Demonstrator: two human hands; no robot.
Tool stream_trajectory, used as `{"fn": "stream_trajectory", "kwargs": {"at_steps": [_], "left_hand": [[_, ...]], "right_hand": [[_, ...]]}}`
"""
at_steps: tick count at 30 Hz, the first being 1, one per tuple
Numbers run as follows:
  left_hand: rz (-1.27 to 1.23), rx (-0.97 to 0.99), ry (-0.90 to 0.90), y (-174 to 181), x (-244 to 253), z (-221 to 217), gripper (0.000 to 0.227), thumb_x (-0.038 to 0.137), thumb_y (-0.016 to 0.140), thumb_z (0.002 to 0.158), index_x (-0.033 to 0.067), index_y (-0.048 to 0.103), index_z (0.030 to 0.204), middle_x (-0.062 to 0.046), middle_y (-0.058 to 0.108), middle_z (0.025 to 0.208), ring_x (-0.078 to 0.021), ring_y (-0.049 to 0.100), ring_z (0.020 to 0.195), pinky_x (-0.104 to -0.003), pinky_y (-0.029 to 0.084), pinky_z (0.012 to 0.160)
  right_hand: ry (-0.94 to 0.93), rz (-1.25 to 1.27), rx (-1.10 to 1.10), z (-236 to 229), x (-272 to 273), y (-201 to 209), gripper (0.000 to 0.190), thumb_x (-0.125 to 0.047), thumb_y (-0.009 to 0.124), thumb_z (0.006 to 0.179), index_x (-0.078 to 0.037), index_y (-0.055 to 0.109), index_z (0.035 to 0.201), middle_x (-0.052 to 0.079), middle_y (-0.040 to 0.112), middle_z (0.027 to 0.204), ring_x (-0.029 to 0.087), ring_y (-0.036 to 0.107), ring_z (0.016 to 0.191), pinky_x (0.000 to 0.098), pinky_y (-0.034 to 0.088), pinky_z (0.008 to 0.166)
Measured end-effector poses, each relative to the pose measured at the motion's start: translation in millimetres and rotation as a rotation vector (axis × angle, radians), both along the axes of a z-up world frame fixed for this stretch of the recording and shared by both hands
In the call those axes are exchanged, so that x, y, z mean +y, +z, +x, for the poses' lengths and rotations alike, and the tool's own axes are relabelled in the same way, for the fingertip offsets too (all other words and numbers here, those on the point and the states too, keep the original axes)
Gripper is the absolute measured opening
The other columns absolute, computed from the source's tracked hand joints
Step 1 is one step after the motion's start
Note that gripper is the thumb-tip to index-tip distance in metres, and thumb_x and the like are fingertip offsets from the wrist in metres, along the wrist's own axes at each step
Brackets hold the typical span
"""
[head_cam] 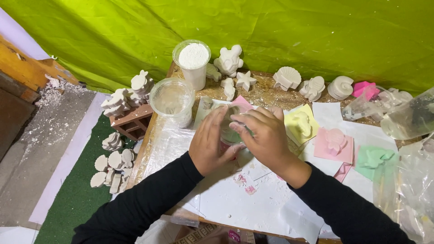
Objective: Demolding plaster figures from silicone molds and mixing a new batch of plaster material.
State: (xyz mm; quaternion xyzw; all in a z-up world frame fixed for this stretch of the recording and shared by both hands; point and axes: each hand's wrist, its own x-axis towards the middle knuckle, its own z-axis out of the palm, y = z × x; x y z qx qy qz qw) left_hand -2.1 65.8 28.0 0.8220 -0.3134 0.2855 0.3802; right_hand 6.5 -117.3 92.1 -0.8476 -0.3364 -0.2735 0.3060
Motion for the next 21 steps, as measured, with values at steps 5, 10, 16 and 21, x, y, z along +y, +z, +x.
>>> {"fn": "stream_trajectory", "kwargs": {"at_steps": [5, 10, 16, 21], "left_hand": [[-0.009, 0.01, 0.01, 3, 1, 0, 0.093, 0.036, 0.085, 0.085, -0.0106, 0.035, 0.148, -0.029, 0.047, 0.146, -0.0457, 0.05, 0.138, -0.054, 0.038, 0.118], [-0.053, 0.033, -0.027, 5, 3, 0, 0.092, 0.031, 0.087, 0.082, -0.0107, 0.037, 0.148, -0.03, 0.049, 0.144, -0.0476, 0.05, 0.136, -0.056, 0.039, 0.117], [-0.05, 0.015, -0.05, -2, -2, -2, 0.092, 0.029, 0.087, 0.083, -0.0099, 0.036, 0.15, -0.029, 0.049, 0.145, -0.0461, 0.051, 0.137, -0.055, 0.04, 0.117], [-0.072, 0.027, -0.059, 0, -3, -4, 0.089, 0.026, 0.086, 0.083, -0.0101, 0.037, 0.148, -0.028, 0.05, 0.142, -0.0458, 0.052, 0.135, -0.055, 0.041, 0.116]], "right_hand": [[-0.046, -0.124, 0.014, -2, -8, 6, 0.014, -0.029, 0.064, 0.102, -0.018, 0.073, 0.105, -0.001, 0.07, 0.082, 0.023, 0.067, 0.08, 0.0406, 0.039, 0.088], [-0.039, -0.195, -0.296, -13, -16, 15, 0.012, -0.018, 0.065, 0.101, -0.012, 0.068, 0.092, 0.0, 0.062, 0.08, 0.023, 0.062, 0.076, 0.0426, 0.04, 0.087], [-0.047, -0.318, -0.429, -12, -13, 1, 0.014, -0.012, 0.061, 0.096, -0.011, 0.061, 0.083, 0.003, 0.059, 0.079, 0.023, 0.06, 0.073, 0.045, 0.04, 0.082], [-0.018, -0.157, -0.213, -7, -8, -4, 0.022, -0.016, 0.061, 0.1, -0.008, 0.065, 0.08, 0.001, 0.059, 0.068, 0.023, 0.06, 0.065, 0.0402, 0.037, 0.077]]}}
